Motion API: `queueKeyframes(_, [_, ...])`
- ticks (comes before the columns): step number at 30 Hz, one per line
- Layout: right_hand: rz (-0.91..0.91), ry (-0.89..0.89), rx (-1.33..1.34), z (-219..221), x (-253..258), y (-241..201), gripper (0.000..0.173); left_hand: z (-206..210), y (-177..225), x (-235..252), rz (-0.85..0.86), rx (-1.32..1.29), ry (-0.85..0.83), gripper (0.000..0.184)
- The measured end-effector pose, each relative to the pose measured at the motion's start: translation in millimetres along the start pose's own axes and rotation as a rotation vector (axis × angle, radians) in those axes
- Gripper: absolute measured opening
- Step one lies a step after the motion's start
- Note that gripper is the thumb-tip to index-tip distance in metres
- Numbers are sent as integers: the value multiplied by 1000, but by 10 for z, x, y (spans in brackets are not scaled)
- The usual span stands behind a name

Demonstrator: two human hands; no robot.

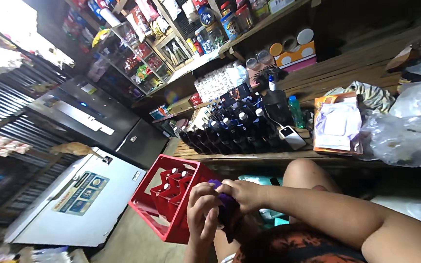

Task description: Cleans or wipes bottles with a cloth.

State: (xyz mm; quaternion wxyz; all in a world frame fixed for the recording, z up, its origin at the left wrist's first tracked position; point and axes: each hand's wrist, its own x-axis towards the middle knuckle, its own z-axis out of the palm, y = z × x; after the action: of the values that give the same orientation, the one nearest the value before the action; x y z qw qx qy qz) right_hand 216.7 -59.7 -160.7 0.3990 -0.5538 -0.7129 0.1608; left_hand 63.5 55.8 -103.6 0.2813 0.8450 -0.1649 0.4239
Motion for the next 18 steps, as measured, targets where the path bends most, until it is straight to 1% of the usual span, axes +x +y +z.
queueKeyframes(3, [53,-23,-3,-79,17,-16,64,-59,-29,9,-10,-32,19,36])
queueKeyframes(5, [57,-9,-8,-97,27,-13,57,-100,-62,11,-5,-45,30,35])
queueKeyframes(7, [71,-26,-3,-101,37,-25,61,-114,-69,8,2,-43,27,35])
queueKeyframes(10, [66,-27,-19,-5,26,-31,85,-57,-20,-6,-13,-37,-3,37])
queueKeyframes(11, [66,-26,-23,36,11,-33,90,-21,6,-11,-15,-28,-11,37])
queueKeyframes(14, [43,-21,-42,52,-16,-5,89,38,43,-4,-3,6,-21,39])
queueKeyframes(16, [17,-14,-51,18,-13,9,81,15,20,-8,-7,-6,-10,39])
queueKeyframes(18, [42,-30,-43,-32,-2,-12,72,-33,-8,-9,-17,-38,3,37])
